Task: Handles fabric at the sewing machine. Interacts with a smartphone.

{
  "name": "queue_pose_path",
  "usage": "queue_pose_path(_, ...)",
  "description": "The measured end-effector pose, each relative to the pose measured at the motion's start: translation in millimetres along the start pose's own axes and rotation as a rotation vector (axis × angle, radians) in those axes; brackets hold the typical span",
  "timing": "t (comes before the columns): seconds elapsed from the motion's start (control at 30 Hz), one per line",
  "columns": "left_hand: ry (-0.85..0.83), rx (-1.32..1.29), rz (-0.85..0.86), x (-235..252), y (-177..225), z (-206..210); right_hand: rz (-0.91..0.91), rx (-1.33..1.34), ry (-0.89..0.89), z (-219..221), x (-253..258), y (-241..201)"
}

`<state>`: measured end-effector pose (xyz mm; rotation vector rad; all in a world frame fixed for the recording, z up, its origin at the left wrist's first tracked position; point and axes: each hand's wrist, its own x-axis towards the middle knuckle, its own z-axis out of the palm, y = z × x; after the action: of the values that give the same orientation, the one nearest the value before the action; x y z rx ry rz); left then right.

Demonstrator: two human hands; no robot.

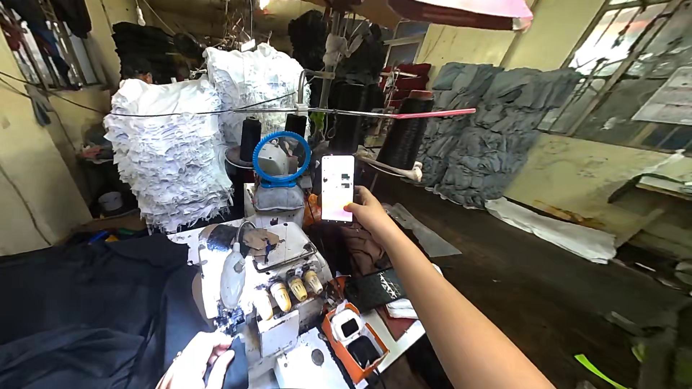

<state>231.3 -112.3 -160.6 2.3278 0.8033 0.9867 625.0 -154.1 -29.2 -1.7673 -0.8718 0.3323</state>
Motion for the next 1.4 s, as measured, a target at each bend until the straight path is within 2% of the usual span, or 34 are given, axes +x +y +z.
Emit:
queue_pose_path(0.3,0.005,0.007,0.000,-0.2,0.7,0.2,-0.004,0.048,0.001,-1.5,0.4,-4.2)
queue_pose_path(0.67,-0.004,0.007,-0.009,0.2,2.3,-0.5,0.024,-0.087,-0.040,0.5,1.2,-1.7)
queue_pose_path(1.4,0.012,0.015,-0.002,-0.1,1.8,0.7,0.004,-0.033,-0.046,-1.2,0.5,0.4)
